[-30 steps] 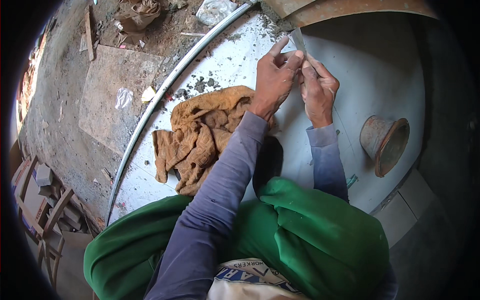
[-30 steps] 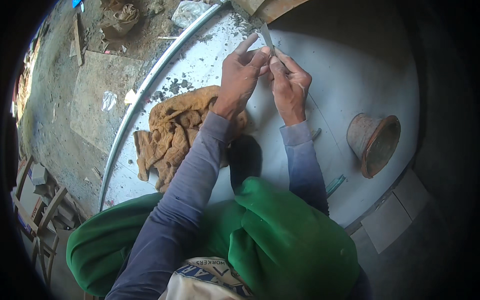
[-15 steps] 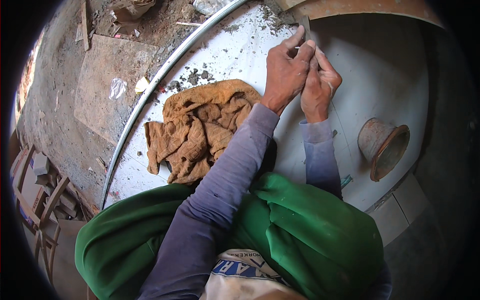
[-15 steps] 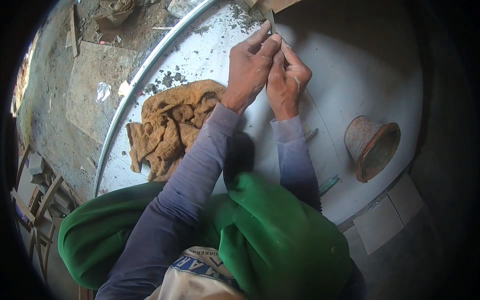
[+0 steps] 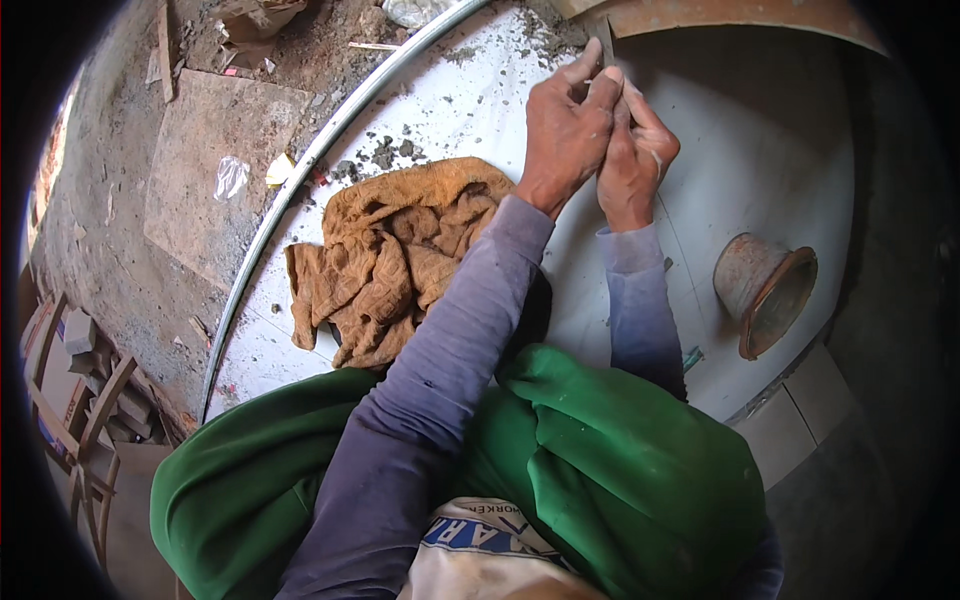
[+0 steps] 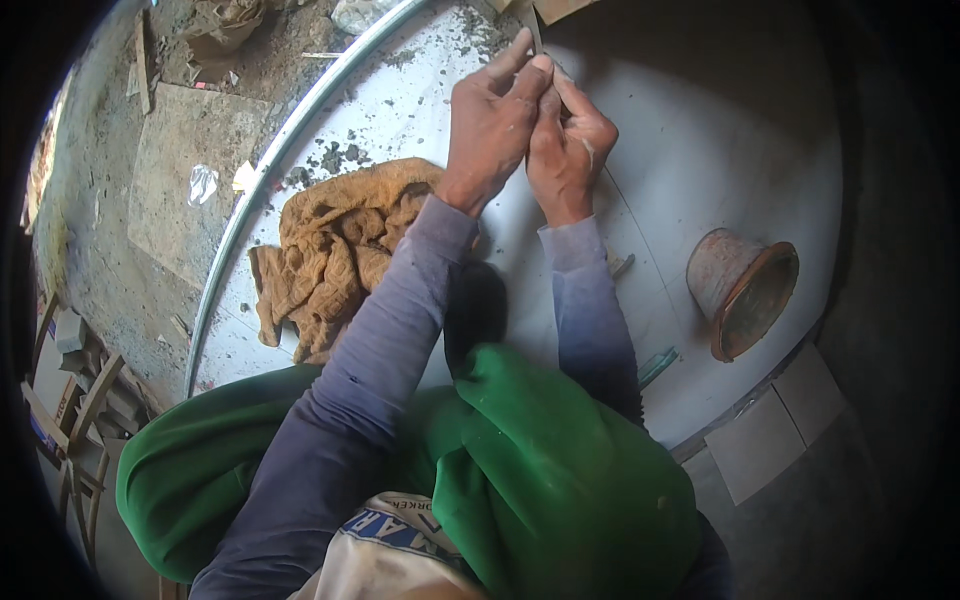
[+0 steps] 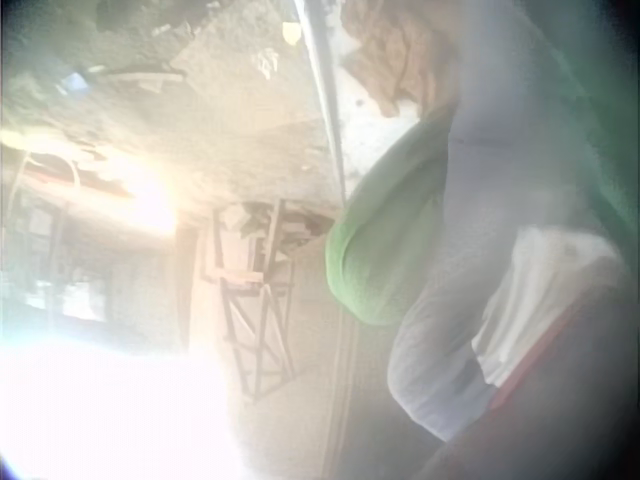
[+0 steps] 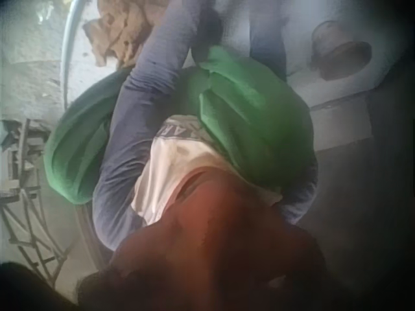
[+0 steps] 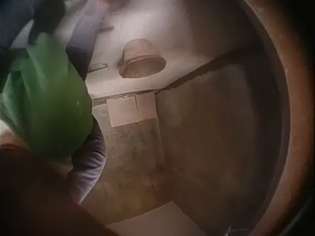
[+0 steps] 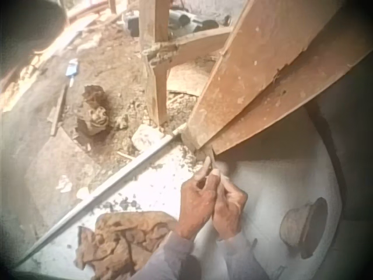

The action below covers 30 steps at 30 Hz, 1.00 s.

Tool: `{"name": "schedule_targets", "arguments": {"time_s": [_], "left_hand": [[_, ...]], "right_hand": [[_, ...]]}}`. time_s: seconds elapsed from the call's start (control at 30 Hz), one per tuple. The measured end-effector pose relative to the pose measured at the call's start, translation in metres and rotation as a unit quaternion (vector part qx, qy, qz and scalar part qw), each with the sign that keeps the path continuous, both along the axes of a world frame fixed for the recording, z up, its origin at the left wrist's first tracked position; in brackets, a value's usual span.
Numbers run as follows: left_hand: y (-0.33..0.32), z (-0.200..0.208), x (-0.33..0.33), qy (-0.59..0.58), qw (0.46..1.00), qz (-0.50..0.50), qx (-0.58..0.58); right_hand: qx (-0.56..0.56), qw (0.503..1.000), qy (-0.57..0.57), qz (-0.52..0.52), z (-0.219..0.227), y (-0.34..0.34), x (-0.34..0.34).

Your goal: The person sands the edge of a wall using a sanding block, applies material with a putty knife, and wipes the surface with a cloth.

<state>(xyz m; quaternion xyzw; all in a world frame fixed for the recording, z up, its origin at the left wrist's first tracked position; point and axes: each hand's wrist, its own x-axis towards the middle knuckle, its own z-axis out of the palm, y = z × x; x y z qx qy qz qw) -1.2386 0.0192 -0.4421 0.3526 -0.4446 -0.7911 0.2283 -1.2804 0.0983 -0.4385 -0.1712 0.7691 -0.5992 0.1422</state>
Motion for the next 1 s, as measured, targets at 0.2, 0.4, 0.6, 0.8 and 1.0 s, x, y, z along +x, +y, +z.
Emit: {"name": "schedule_targets", "arguments": {"time_s": [0.2, 0.4, 0.6, 0.8, 1.0], "left_hand": [[-0.008, 0.006, -0.006, 0.017, 1.0, -0.001, 0.001], [-0.014, -0.005, -0.012, 0.002, 0.999, -0.03, -0.04], [0.0, -0.001, -0.015, -0.014, 0.999, -0.005, -0.04], [0.011, -0.009, -0.006, 0.021, 0.999, -0.004, -0.038], [-0.006, 0.001, -0.008, 0.005, 0.999, -0.022, -0.037]], "right_hand": [[-0.011, 1.0, 0.01, 0.008, -0.003, -0.003, -0.01], [-0.035, 0.999, -0.001, 0.001, -0.004, -0.008, -0.017], [-0.053, 0.999, -0.004, -0.006, -0.004, -0.001, -0.016], [-0.027, 0.999, -0.006, 0.016, 0.002, 0.006, -0.011], [-0.012, 0.998, -0.007, 0.054, 0.009, -0.002, -0.023]]}}
